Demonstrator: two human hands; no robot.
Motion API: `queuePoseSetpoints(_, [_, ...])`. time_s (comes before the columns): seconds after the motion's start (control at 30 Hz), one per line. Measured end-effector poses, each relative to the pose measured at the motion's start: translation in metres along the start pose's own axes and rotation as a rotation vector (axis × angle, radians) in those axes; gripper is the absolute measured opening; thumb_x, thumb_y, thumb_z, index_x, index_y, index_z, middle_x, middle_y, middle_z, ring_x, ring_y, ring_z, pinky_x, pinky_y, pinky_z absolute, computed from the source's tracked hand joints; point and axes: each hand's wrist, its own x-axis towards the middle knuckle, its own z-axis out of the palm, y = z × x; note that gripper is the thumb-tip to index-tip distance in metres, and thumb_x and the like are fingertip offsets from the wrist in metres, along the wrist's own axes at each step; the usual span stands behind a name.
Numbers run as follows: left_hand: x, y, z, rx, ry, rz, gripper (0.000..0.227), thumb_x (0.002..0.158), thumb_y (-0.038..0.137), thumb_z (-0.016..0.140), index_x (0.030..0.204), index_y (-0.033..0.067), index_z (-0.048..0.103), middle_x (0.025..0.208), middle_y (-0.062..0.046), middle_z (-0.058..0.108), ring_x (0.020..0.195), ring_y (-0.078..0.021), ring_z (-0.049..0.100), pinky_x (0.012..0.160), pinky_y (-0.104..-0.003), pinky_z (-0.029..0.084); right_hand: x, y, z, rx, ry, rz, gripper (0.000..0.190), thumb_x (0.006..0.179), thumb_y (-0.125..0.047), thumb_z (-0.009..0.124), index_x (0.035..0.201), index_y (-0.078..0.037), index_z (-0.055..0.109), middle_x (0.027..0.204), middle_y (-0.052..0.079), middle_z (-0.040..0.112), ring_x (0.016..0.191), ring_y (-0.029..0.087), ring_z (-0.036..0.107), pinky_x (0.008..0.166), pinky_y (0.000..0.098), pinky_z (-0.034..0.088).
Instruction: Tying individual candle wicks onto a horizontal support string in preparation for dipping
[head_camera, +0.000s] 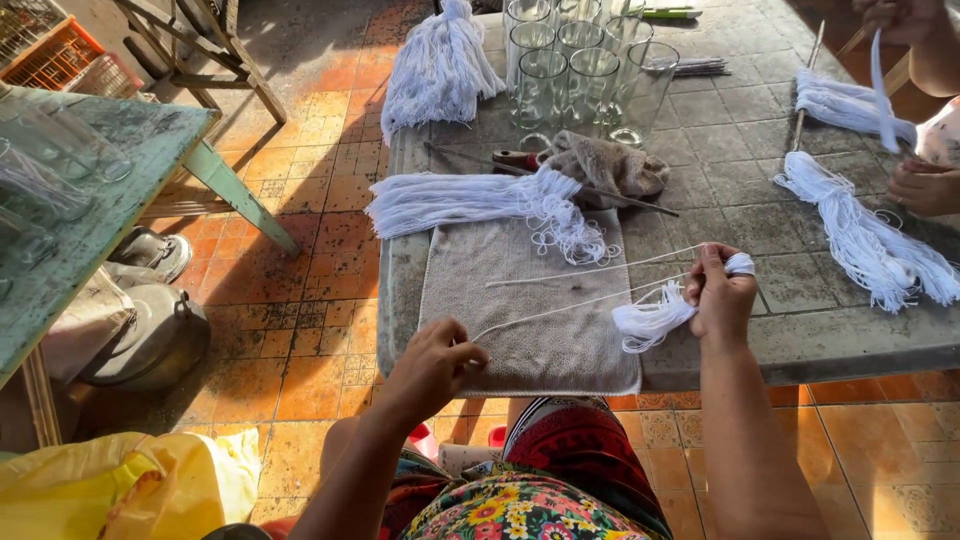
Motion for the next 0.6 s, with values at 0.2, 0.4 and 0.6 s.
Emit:
queuePoseSetpoints(0.2, [-0.001,0.002,-0.004,0.128,0.148,-0.168,0.010,0.092,0.005,0.063,0.091,0.0127,0.068,0.097,-0.010,0.059,0.088,-0.0305,0.070,0.070,-0.041,0.061,0.000,-0.002,-0.003,0.084,0.018,0.014,0.007,0.111,-0.017,0.058,0.107,-0.011,0.058,0.068,0.004,0.048,0.043,0.010,0.046,0.034,0.0183,0.032])
queuePoseSetpoints(0.4, [-0.012,0.016,0.007,0.131,0.102,-0.231,0.028,0.092,0.046,0.069,0.088,0.0185,0.067,0.083,-0.003,0.060,0.082,-0.0242,0.066,0.071,-0.037,0.052,0.000,0.000,-0.004,0.088,0.009,0.011,0.007,0.112,-0.017,0.058,0.110,-0.011,0.059,0.069,0.004,0.048,0.044,0.009,0.047,0.035,0.0185,0.033])
queuePoseSetpoints(0.6, [-0.020,0.012,0.027,0.233,0.138,-0.216,0.034,0.086,0.053,0.074,0.079,0.0209,0.064,0.087,-0.002,0.056,0.090,-0.0239,0.060,0.078,-0.038,0.045,0.001,0.002,-0.005,0.093,0.000,0.019,0.005,0.111,-0.017,0.059,0.110,-0.012,0.059,0.069,0.003,0.048,0.045,0.009,0.047,0.035,0.0183,0.032])
